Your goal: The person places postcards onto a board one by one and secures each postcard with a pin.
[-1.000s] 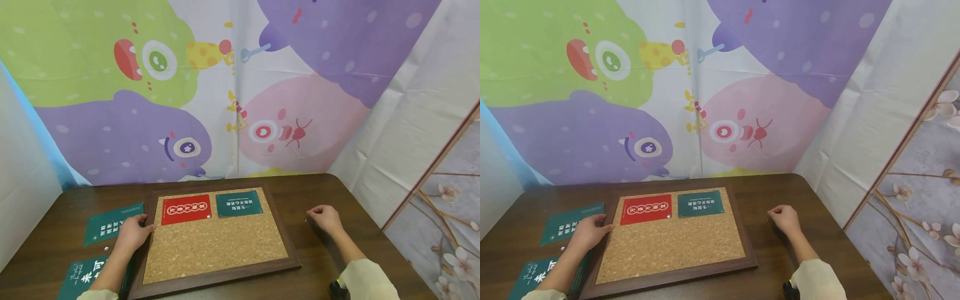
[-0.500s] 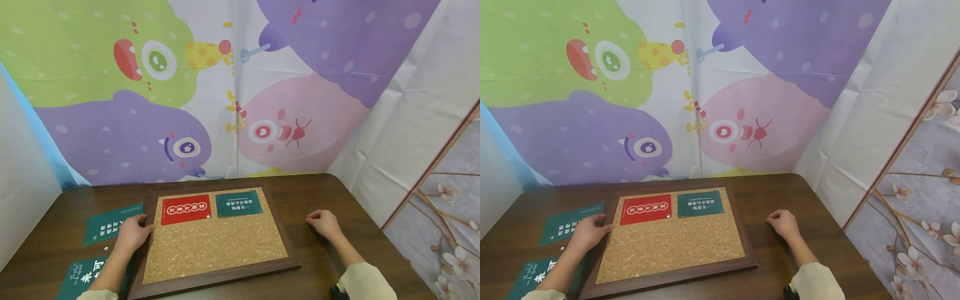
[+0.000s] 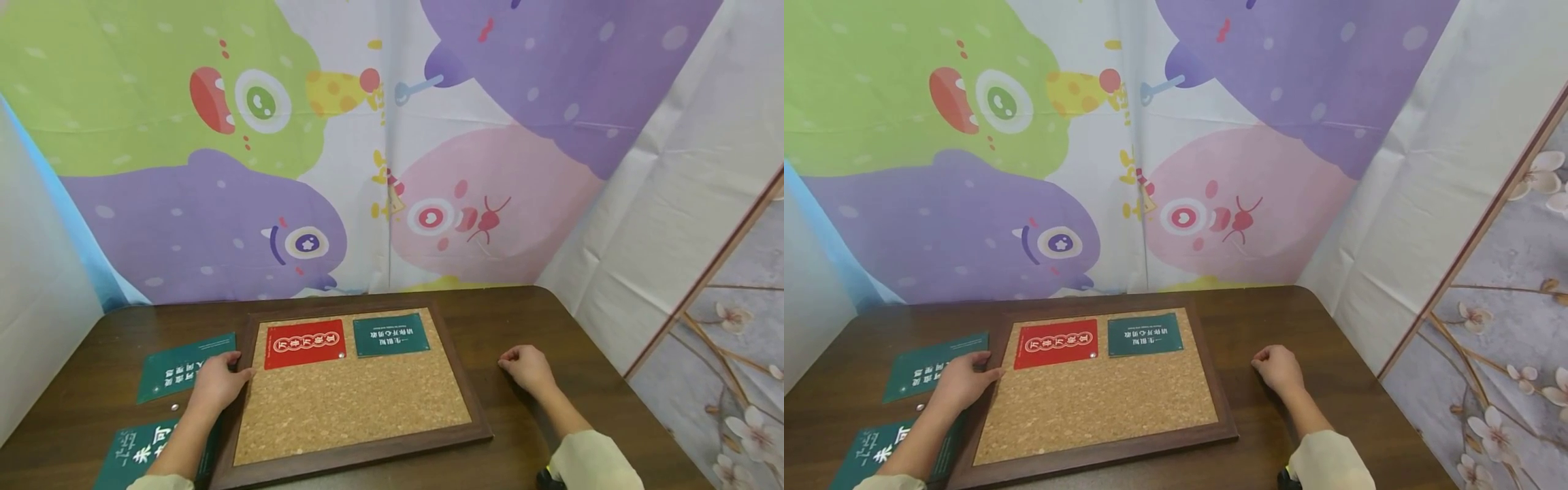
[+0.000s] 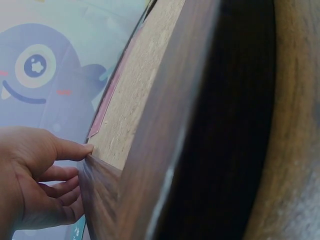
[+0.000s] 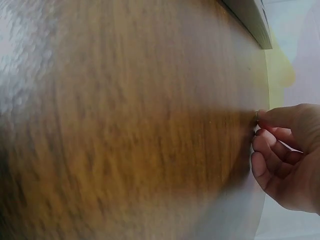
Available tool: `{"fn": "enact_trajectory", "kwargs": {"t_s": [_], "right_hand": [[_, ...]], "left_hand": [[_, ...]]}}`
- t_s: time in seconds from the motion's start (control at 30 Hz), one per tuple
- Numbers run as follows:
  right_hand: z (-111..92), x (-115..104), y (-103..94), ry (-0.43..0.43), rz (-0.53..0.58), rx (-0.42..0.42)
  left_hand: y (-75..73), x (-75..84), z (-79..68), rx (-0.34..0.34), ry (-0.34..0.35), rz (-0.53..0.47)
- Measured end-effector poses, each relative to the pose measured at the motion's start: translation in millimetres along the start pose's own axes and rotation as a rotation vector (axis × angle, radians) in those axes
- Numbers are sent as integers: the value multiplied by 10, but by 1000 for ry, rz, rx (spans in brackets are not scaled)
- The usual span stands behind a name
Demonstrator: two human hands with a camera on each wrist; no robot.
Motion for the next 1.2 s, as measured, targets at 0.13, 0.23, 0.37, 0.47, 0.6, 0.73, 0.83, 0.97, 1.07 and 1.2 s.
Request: {"fn": "enact_trajectory", "kwargs": {"t_s": [0.13, 0.23, 0.37, 0.47, 0.6, 0.73, 0.83, 0.97, 1.07, 1.2], "right_hand": [[-1, -4, 17, 14, -16, 3], [-4, -9, 27, 12, -28, 16], [-6, -28, 30, -3, -42, 36], [-10, -58, 22, -24, -50, 56], [-5, -111, 8, -51, -49, 76], [23, -153, 3, -55, -39, 84], [53, -179, 0, -57, -43, 94], [74, -229, -13, -74, -50, 117], [71, -292, -27, -88, -48, 127], [73, -375, -34, -100, -46, 137]], "left_hand": [[4, -1, -7, 0, 12, 2], [5, 4, -16, 0, 18, 1], [4, 6, -19, 0, 22, 2], [1, 3, -16, -3, 23, 4], [-12, 6, -15, -5, 19, 11], [-31, 4, -10, -2, 14, 11], [-44, -7, 5, 6, 20, -2], [-55, -7, 23, 27, 38, -15], [-56, 17, 20, 48, 57, -25], [-49, 74, 3, 75, 82, -47]]}}
Point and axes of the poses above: each hand's wrist, its own z-axis towards the middle knuckle, its own y-axis out of the palm, x = y × z, the point moved 4 cm from there along z, towards the middle knuckle, and after that the axes turned 5 degrees about -z, right-handed, at the moved point
